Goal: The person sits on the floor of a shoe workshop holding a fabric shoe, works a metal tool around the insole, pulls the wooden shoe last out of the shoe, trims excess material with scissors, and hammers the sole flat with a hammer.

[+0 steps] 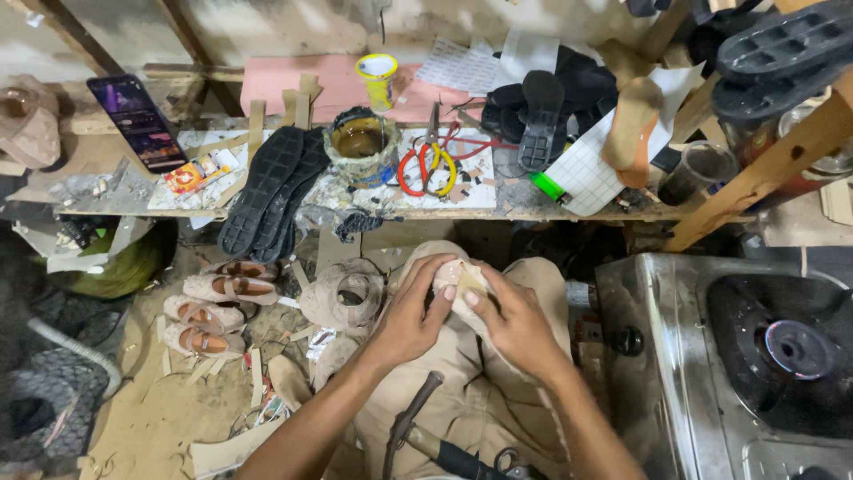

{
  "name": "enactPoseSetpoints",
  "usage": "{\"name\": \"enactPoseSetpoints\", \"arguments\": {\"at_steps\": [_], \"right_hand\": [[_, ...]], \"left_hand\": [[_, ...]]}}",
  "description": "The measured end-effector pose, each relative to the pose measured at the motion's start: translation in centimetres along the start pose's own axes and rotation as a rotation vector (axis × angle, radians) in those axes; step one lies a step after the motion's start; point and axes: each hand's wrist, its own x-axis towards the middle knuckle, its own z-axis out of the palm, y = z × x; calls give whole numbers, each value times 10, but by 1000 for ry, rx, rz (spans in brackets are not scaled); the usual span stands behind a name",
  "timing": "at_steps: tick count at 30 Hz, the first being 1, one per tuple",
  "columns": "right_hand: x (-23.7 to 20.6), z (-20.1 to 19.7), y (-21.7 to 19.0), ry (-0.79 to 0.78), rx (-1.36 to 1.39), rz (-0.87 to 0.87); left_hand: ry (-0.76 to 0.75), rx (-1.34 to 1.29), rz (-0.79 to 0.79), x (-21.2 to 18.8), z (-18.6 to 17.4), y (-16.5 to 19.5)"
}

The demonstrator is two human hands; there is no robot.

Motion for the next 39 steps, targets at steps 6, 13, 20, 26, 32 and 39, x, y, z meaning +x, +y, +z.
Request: {"name": "enactPoseSetpoints", "arguments": {"at_steps": [6,13,20,26,32,39], "right_hand": [[-31,-22,-4,-47,-240,114],[-49,-3,-45,44,-133,492],[-89,44,-65,5,321,210],[-56,9,-10,128,415,385],[-10,-4,43,-315,741,209],[27,-7,60,-568,740,224]], "left_hand": [[-18,-213,-496,4,4,6],[-20,-301,-129,18,0,11],[-34,-871,-549,19,15,-14],[-173,-900,-462,-7,20,-23],[-186,-1092,-633,-7,29,-21],[-145,-1307,-533,-9,32,-27]]}}
